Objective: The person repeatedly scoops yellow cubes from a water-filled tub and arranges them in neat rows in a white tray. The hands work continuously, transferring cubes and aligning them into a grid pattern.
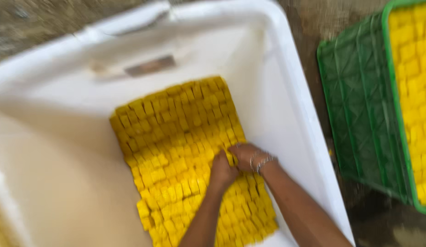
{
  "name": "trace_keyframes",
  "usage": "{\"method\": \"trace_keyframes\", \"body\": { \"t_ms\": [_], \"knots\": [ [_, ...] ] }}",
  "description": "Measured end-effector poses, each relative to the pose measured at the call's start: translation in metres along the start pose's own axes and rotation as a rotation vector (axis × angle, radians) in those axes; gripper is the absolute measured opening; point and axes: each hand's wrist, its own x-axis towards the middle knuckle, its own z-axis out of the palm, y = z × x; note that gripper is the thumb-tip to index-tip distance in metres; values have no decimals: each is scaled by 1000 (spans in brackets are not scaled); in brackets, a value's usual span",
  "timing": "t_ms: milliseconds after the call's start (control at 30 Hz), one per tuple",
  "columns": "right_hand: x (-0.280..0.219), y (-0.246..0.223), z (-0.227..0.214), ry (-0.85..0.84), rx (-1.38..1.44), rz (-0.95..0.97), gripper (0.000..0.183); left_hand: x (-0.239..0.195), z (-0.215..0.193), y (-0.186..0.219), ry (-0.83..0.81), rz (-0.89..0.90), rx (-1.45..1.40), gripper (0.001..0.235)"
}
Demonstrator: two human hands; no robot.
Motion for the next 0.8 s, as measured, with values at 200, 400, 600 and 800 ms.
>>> {"method": "trace_keyframes", "body": {
  "t_ms": [200, 400, 600, 800],
  "knots": [
    [-7, -20, -1, 108, -125, -41, 57, 11, -12, -35, -192, 25, 68, 64],
    [-9, -29, 6, 93, -188, -91, 35, 5, -20, -36, -233, -127, 73, 52],
    [2, -9, 28, 50, -134, -108, 50, 4, -11, -34, -268, -164, 184, 46],
    [-11, 3, 34, 243, -135, -24, 50, -13, -25, -13, -233, -113, 341, 81]
  ]
}}
